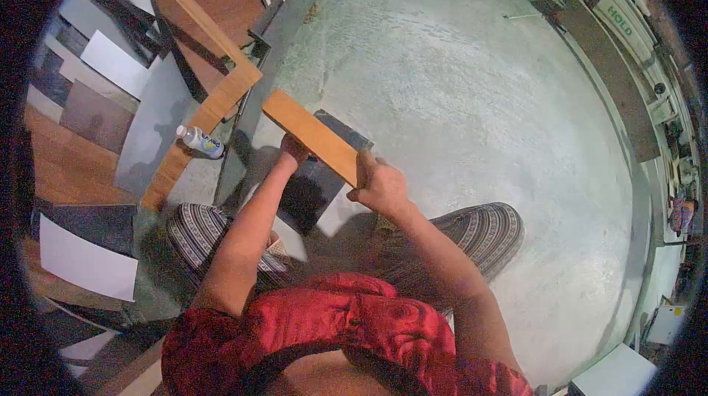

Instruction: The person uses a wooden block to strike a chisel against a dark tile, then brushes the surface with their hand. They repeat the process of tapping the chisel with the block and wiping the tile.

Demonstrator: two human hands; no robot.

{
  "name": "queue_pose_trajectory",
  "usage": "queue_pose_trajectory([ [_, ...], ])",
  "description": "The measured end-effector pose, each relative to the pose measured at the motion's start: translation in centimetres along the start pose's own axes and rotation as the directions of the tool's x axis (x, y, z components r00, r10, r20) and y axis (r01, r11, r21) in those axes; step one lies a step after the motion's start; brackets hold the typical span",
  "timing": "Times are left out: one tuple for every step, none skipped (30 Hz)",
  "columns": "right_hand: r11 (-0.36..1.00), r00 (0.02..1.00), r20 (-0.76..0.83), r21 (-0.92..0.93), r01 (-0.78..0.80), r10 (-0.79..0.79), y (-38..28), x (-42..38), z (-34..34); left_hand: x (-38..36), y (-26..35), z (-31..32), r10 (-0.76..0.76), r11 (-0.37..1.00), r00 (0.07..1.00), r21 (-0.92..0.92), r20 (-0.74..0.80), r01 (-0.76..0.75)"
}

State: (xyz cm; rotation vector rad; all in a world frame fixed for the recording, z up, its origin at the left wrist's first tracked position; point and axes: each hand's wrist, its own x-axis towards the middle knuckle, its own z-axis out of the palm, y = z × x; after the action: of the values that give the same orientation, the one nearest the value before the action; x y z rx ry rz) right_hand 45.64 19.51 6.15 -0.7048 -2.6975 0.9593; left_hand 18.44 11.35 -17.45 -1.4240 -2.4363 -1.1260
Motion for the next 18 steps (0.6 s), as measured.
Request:
queue_pose_trajectory([
  [0.999, 0.998, 0.043, 0.006, -0.038, 0.038, -0.1, 0.0, -0.1, -0.1, 0.1, 0.3, -0.213, 0.906, 0.977, -0.370, 0.018, 0.204],
  [0.999, 0.998, 0.046, 0.006, -0.035, 0.034, -0.1, 0.0, -0.3, -0.3, 0.0, 0.5, -0.399, 0.642, 0.910, -0.675, 0.110, 0.363],
  [0.998, 0.997, 0.062, 0.054, -0.044, 0.040, -0.7, 0.0, -0.9, -0.3, 0.3, -0.3, -0.406, 0.640, 0.908, -0.675, 0.107, 0.366],
  [0.993, 0.996, 0.081, 0.101, -0.055, 0.047, -1.0, 0.0, -1.2, 0.0, 1.1, -1.9, -0.282, 0.889, 0.941, -0.318, 0.187, 0.329],
  [0.994, 0.995, 0.090, 0.100, -0.053, 0.044, -1.2, 0.0, -1.2, 0.2, 2.1, -3.5, -0.193, 0.981, 0.930, 0.079, 0.312, 0.177],
  [0.987, 0.997, 0.056, 0.149, -0.053, 0.045, -1.2, 0.0, -1.1, 0.0, 3.7, -4.7, -0.196, 0.975, 0.943, -0.049, 0.270, 0.217],
  [0.979, 0.999, 0.020, 0.197, -0.052, 0.049, -1.3, 0.0, -1.1, 0.2, 4.3, -5.1, -0.201, 0.974, 0.942, -0.049, 0.270, 0.222],
  [0.979, 0.999, 0.022, 0.197, -0.051, 0.048, -1.3, 0.1, -1.1, 0.7, 4.8, -5.6, -0.185, 0.983, 0.934, 0.052, 0.305, 0.177],
  [0.989, 0.999, 0.036, 0.140, -0.041, 0.036, -1.4, 0.2, -1.0, 1.0, 4.5, -5.4, -0.169, 0.981, 0.924, 0.150, 0.342, 0.124],
  [0.996, 0.998, 0.049, 0.083, -0.032, 0.028, -1.4, 0.2, -1.1, 1.0, 4.2, -5.3, -0.167, 0.981, 0.924, 0.151, 0.344, 0.121],
  [0.996, 0.998, 0.047, 0.084, -0.033, 0.029, -1.0, 0.2, -0.8, 1.0, 3.9, -5.2, 0.109, 0.932, 0.971, 0.317, 0.212, -0.173],
  [0.999, 0.999, 0.038, 0.028, -0.017, 0.016, -0.7, 0.2, -0.5, 1.0, 3.6, -4.9, 0.400, 0.765, 0.907, 0.498, 0.129, -0.408],
  [1.000, 0.999, 0.032, -0.029, -0.001, 0.002, -0.5, 0.3, -0.3, 0.9, 3.3, -4.4, 0.402, 0.764, 0.907, 0.499, 0.129, -0.410],
  [1.000, 0.999, 0.034, -0.030, 0.001, 0.000, -0.2, 0.2, -0.3, 0.6, 2.9, -4.0, 0.236, 0.931, 0.967, 0.264, 0.096, -0.253],
  [0.997, 0.999, 0.035, 0.066, -0.030, 0.027, -0.6, 0.1, -0.7, 0.2, 2.5, -3.7, 0.056, 0.998, 0.992, 0.008, 0.110, -0.057],
  [0.985, 0.998, 0.038, 0.162, -0.062, 0.056, -0.8, 0.0, -0.9, -0.2, 1.3, -2.7, 0.051, 0.999, 0.993, 0.009, 0.110, -0.052],
  [0.985, 0.998, 0.041, 0.161, -0.063, 0.057, -0.5, 0.0, -0.6, -0.2, 0.1, -1.7, -0.035, 0.961, 0.998, -0.271, 0.056, 0.049],
  [0.967, 0.998, -0.010, 0.246, -0.065, 0.069, 0.2, 0.3, -0.2, -0.2, -0.6, -1.0, -0.132, 0.836, 0.991, -0.533, 0.027, 0.126],
])
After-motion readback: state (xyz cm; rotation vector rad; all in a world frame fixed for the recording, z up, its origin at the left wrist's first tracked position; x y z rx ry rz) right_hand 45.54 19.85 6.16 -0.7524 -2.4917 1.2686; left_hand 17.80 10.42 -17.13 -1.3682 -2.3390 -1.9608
